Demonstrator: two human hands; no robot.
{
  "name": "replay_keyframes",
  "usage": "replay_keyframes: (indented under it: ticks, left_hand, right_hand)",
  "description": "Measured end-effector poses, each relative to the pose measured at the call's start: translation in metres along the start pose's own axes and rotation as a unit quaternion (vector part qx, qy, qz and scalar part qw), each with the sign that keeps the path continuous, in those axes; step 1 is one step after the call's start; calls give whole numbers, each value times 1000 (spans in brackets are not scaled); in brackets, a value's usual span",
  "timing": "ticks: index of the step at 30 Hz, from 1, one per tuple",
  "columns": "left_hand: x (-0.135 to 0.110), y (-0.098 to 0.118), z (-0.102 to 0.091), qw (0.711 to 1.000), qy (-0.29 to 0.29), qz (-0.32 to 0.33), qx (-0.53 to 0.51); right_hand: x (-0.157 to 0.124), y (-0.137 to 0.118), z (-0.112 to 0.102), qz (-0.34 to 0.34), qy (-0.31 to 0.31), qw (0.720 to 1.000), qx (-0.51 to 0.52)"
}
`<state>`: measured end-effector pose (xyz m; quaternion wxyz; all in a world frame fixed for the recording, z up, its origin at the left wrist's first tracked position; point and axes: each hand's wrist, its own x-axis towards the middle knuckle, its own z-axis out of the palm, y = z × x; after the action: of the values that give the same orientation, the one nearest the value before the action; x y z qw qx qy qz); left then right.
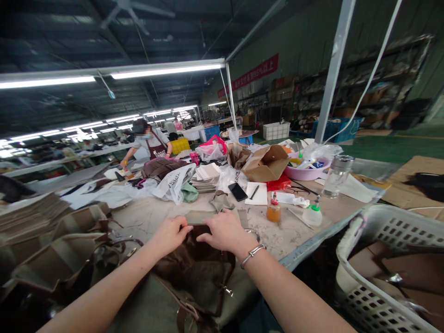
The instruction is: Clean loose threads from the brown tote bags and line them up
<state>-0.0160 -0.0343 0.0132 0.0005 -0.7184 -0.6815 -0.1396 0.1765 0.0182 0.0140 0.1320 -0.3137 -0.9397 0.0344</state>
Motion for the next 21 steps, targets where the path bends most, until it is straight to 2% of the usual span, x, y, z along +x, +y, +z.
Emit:
replay_keyframes:
  ticks: [4, 7, 9, 14, 17, 21]
  left_hand:
    - [-6, -4, -16, 992, -1, 49, -118]
    - [-17, -10, -33, 985, 54, 46, -156]
    - [-25, -13, -40, 992, 73, 21, -101]
    - [-36, -10, -34, 997, 31, -1, 72]
    - [-35, -4, -27, 992, 33, -18, 124]
    - [-32, 1, -22, 987, 44, -4, 154]
  right_hand:
    - [11, -6, 5, 17, -2, 1000, -16]
    - [14, -8, 9, 23, 7, 1000, -11]
    - [13, -8, 10, 11, 19, 1000, -6]
    - [7, -11, 11, 9, 40, 999, 3]
    - [4, -13, 10, 6, 48, 999, 7]
    - [0, -15, 9, 24, 52, 998, 11]
